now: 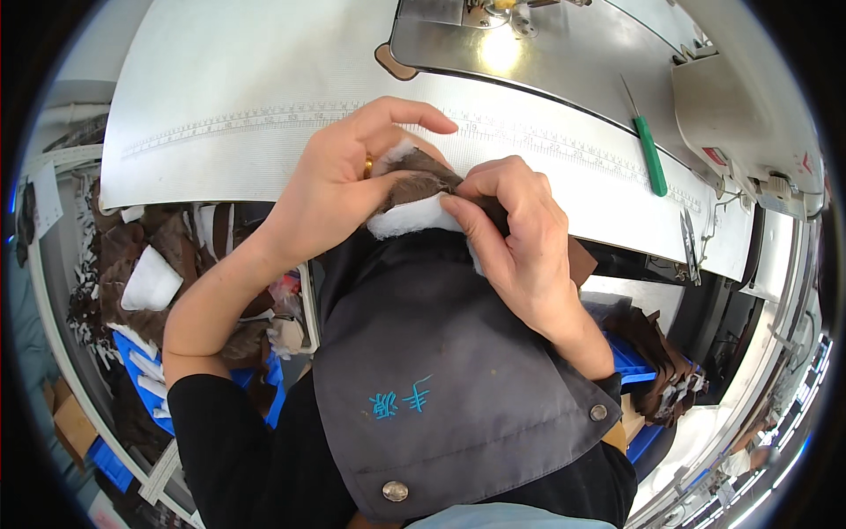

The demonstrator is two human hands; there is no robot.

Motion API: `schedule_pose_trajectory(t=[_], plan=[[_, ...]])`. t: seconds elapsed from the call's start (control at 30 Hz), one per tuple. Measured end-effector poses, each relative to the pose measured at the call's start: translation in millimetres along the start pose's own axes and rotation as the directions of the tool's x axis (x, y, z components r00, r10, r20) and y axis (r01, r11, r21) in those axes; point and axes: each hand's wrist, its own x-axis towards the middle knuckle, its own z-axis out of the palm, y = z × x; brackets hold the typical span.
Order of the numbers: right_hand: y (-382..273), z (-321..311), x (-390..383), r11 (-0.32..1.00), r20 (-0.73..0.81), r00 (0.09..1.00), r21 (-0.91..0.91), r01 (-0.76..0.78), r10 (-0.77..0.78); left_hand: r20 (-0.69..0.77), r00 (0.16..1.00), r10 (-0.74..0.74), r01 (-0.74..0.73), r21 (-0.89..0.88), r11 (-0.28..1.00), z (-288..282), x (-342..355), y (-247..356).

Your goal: Sewing a fur trim onto a leather strap using a sewing machine and a tucking tool.

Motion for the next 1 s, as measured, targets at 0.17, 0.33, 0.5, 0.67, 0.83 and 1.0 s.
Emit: schedule_pose_trajectory(t=[0.17,0.33,0.5,0.67,0.83,1.0], plan=[[3.5,0.4,-1.2,1.0,0.0,1.0,0.013,-0.001,0.001,0.199,0.921,0.335,-0.383,0.299,0.874,-18.4,-4.6,-11.5],[6.1,0.4,-2.2,0.997,0.019,0.999,0.061,-0.047,0.045,0.143,0.968,0.209,-0.242,0.287,0.927,-11.9,-21.2,-3.2],[6.7,3.7,-7.9,0.985,-0.009,0.997,0.156,-0.072,0.074,-0.015,0.981,0.194,-0.183,0.27,0.945,-4.0,-25.0,-21.4],[6.2,-0.2,-10.6,0.981,-0.016,0.998,0.187,-0.057,0.061,-0.107,0.969,0.224,-0.236,-0.116,0.965,0.6,-21.7,-32.5],[5.9,-2.5,-12.4,0.98,-0.026,0.999,0.193,-0.039,0.045,-0.128,0.975,0.182,-0.205,-0.196,0.959,4.9,-21.9,-33.1],[6.7,-4.4,-16.1,0.976,-0.02,0.999,0.215,-0.035,0.04,-0.128,0.973,0.193,-0.217,-0.214,0.952,6.5,-21.3,-34.1]])
